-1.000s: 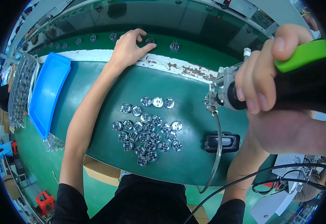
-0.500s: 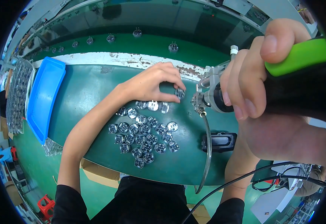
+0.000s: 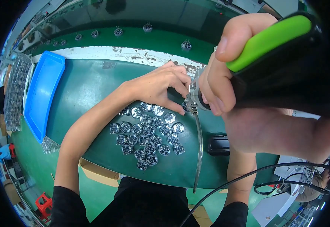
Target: The person assembles small metal components using a power screwdriver on an industrial production line.
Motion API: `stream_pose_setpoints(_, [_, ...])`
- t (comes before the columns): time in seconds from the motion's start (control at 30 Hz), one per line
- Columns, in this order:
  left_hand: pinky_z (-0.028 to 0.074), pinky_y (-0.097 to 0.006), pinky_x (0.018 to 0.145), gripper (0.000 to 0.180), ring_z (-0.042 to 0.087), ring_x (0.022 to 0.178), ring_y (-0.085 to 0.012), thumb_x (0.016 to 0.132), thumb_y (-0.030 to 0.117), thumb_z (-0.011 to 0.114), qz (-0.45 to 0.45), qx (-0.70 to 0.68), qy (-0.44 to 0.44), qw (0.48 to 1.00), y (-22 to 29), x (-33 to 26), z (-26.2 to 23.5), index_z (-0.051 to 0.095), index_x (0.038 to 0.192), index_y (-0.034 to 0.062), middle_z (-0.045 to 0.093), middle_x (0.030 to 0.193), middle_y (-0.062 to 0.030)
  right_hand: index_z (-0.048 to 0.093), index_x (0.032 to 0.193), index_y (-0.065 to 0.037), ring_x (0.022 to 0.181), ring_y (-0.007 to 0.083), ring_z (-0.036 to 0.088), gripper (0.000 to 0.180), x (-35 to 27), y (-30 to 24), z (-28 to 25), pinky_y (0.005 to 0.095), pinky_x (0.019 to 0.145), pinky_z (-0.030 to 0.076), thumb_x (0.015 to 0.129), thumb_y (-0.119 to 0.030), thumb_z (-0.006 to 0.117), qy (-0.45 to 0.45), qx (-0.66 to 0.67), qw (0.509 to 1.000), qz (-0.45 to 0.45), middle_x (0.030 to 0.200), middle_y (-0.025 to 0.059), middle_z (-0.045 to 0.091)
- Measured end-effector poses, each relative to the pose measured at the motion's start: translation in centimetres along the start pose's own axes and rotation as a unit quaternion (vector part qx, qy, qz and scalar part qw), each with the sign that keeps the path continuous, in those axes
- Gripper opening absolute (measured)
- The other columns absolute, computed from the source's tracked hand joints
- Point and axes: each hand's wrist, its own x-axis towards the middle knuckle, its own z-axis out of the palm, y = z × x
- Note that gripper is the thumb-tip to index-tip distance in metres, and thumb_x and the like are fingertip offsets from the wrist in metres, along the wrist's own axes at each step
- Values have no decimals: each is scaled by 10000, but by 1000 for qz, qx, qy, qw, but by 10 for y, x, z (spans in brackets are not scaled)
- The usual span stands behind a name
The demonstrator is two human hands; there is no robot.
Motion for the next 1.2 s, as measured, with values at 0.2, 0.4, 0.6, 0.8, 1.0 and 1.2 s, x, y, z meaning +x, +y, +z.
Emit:
stream_pose_setpoints(0.2, [380, -368, 927, 374, 593, 1071, -187, 726, 402, 915, -6, 13, -1, 1000, 1, 0, 0, 813, 934, 109, 711, 975, 44, 465, 1055, -71, 492, 75, 488, 958, -3, 3, -3, 230, 520, 424, 732, -971, 532, -14, -7, 1000, -8, 641, -30, 489])
stream_pose_setpoints(0.4, [375, -370, 923, 370, 592, 1073, -189, 726, 392, 914, 1, 1, 6, 1000, -1, 0, 2, 808, 930, 101, 715, 991, 44, 471, 1038, -66, 472, 77, 478, 967, -2, 7, -10, 229, 498, 411, 739, -986, 485, -26, -16, 999, -18, 620, -27, 482])
stream_pose_setpoints(0.6, [365, -384, 926, 338, 583, 1072, -195, 730, 380, 907, -6, 7, -11, 1000, 0, -1, -1, 765, 873, 108, 710, 1004, 41, 477, 1021, -61, 452, 79, 468, 980, 1, 12, -12, 227, 477, 398, 745, -1001, 437, -36, -24, 999, -29, 598, -24, 476])
stream_pose_setpoints(0.8, [348, -398, 933, 300, 562, 1077, -204, 751, 345, 878, 19, -17, 12, 1000, -5, -1, 3, 730, 861, 110, 690, 994, 36, 483, 1005, -57, 432, 80, 457, 996, 7, 17, -14, 226, 455, 385, 751, -1016, 389, -50, -29, 997, -43, 577, -21, 470])
stream_pose_setpoints(1.0, [346, -394, 926, 298, 559, 1051, -202, 753, 356, 859, 6, -19, 6, 1000, -3, -3, 3, 722, 831, 102, 675, 945, 23, 488, 991, -53, 416, 82, 449, 1013, 13, 21, -16, 224, 438, 375, 756, -1028, 349, -58, -37, 996, -56, 559, -19, 465])
stream_pose_setpoints(1.2, [350, -392, 932, 308, 562, 1042, -197, 746, 367, 866, -7, -18, -3, 1000, 1, -3, 0, 731, 831, 104, 675, 928, 27, 489, 954, -51, 401, 83, 416, 1052, 8, 12, 7, 225, 417, 346, 723, -1064, 323, 117, -49, 990, 61, 541, -17, 465])
